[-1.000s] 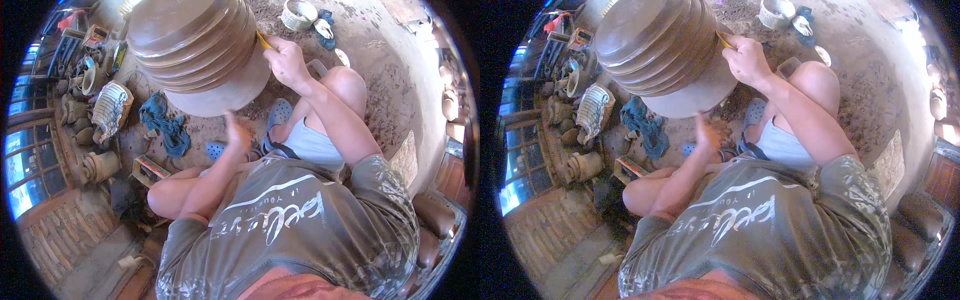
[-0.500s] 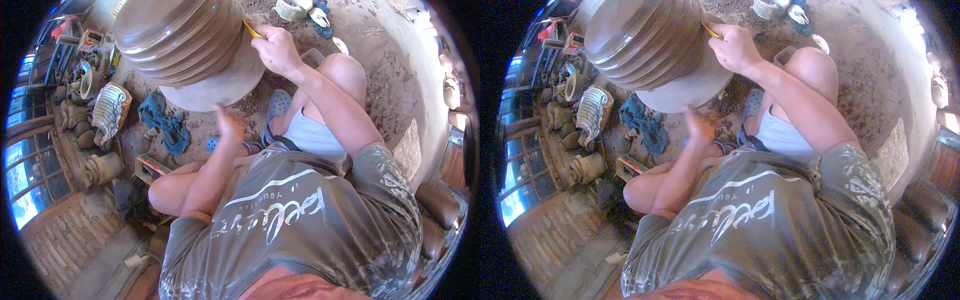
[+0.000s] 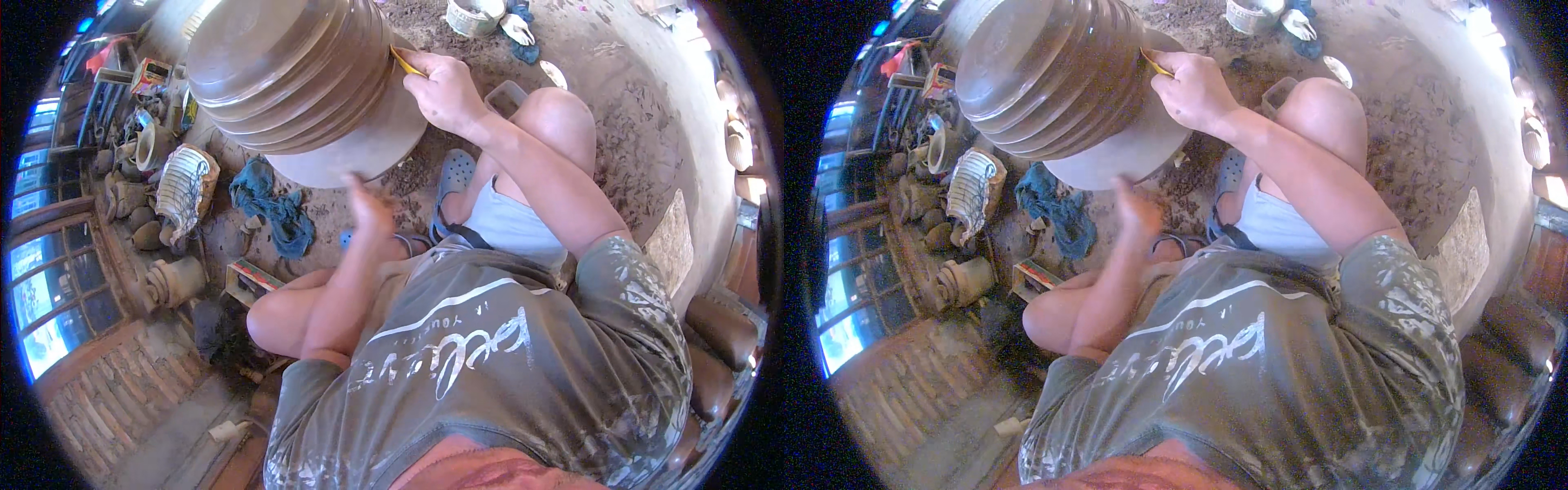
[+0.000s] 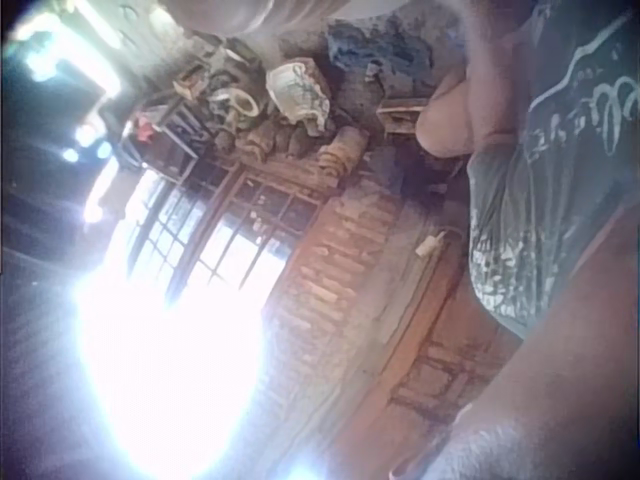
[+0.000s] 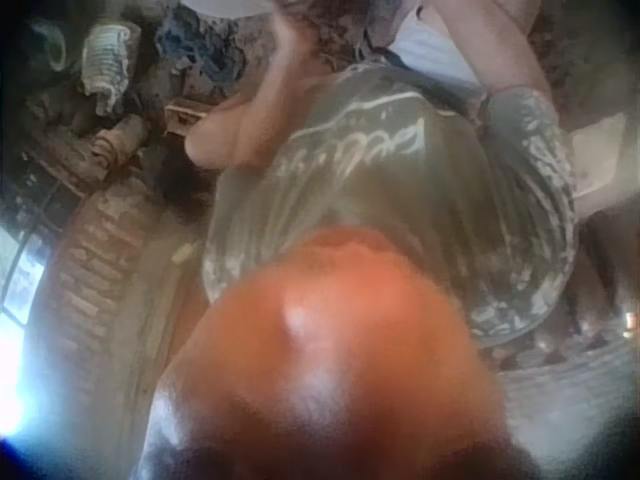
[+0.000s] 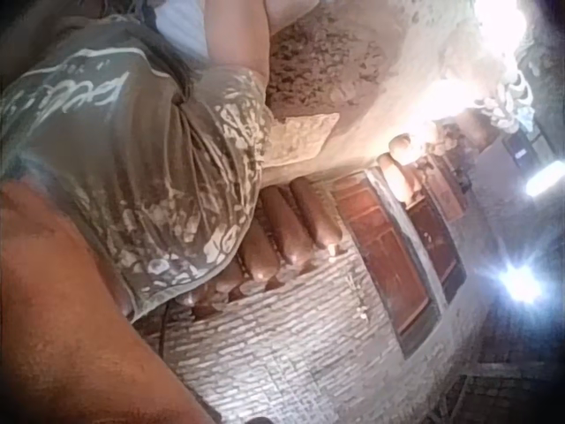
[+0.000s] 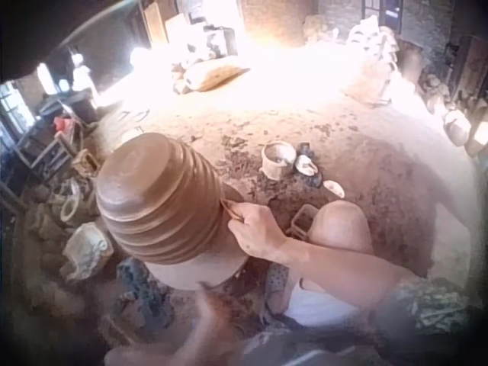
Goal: The person shapes a large clay vessel on a manual wheel by hand and using tools to smooth the surface and create grooves.
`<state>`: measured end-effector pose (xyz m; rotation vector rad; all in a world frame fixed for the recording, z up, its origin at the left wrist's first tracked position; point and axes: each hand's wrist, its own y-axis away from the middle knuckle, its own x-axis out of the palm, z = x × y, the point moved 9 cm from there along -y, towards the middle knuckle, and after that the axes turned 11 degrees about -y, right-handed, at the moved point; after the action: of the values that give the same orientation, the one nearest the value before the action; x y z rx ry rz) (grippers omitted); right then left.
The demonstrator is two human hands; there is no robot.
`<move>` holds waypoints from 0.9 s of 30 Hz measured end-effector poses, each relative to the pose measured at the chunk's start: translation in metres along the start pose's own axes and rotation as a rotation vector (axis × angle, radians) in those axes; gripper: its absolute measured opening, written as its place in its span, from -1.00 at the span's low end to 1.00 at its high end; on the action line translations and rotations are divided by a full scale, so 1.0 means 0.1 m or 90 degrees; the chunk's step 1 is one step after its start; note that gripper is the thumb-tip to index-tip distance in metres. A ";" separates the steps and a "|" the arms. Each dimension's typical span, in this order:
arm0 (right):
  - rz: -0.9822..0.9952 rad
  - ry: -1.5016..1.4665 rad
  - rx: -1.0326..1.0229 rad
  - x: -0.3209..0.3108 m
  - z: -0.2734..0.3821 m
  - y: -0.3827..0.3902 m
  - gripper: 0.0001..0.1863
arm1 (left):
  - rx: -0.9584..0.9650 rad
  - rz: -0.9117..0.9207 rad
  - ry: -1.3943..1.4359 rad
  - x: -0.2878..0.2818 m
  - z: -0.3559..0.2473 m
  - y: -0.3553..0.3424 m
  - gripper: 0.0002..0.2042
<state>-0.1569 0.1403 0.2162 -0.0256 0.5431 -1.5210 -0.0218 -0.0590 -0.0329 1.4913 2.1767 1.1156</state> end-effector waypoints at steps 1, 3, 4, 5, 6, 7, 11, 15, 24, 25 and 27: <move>-0.003 0.002 0.013 -0.01 0.01 0.00 -0.53 | 0.084 0.044 0.082 -0.21 -0.39 -0.24 -0.23; -0.008 0.002 0.042 0.00 0.04 0.03 -0.53 | 0.165 0.038 0.143 -0.48 -0.80 -0.38 -0.21; -0.010 -0.006 0.050 0.00 0.00 0.06 -0.53 | 0.164 -0.005 0.120 -0.51 -0.93 -0.36 -0.20; -0.014 -0.012 0.053 -0.01 -0.04 0.06 -0.53 | 0.166 -0.045 0.099 -0.50 -1.03 -0.37 -0.20; -0.003 -0.040 0.052 0.08 0.00 0.04 -0.53 | 0.205 -0.050 0.038 -0.77 -0.67 -0.64 -0.22; -0.009 -0.030 0.052 0.03 0.00 0.03 -0.53 | 0.150 -0.060 -0.009 -0.53 -0.40 -0.56 -0.23; -0.013 -0.027 0.056 -0.04 0.04 0.04 -0.53 | -0.076 0.084 -0.110 0.06 0.43 -0.01 -0.21; -0.077 -0.076 0.022 -0.12 -0.04 0.03 -0.57 | 0.049 -0.034 0.051 -0.35 -0.40 -0.22 -0.20; -0.028 -0.145 0.128 0.11 -0.42 -0.01 -0.57 | -0.052 0.063 -0.164 -0.31 0.47 -0.18 -0.23; -0.028 -0.148 0.121 0.10 -0.44 -0.01 -0.55 | -0.058 0.035 -0.113 -0.31 0.41 -0.17 -0.22; -0.032 -0.152 0.106 0.05 -0.46 -0.02 -0.52 | -0.068 -0.019 -0.016 -0.36 0.09 -0.20 -0.21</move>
<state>-0.1750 0.1499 0.1745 -0.0925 0.2259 -1.5820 -0.0139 -0.0902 -0.0599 1.4158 2.0811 1.1779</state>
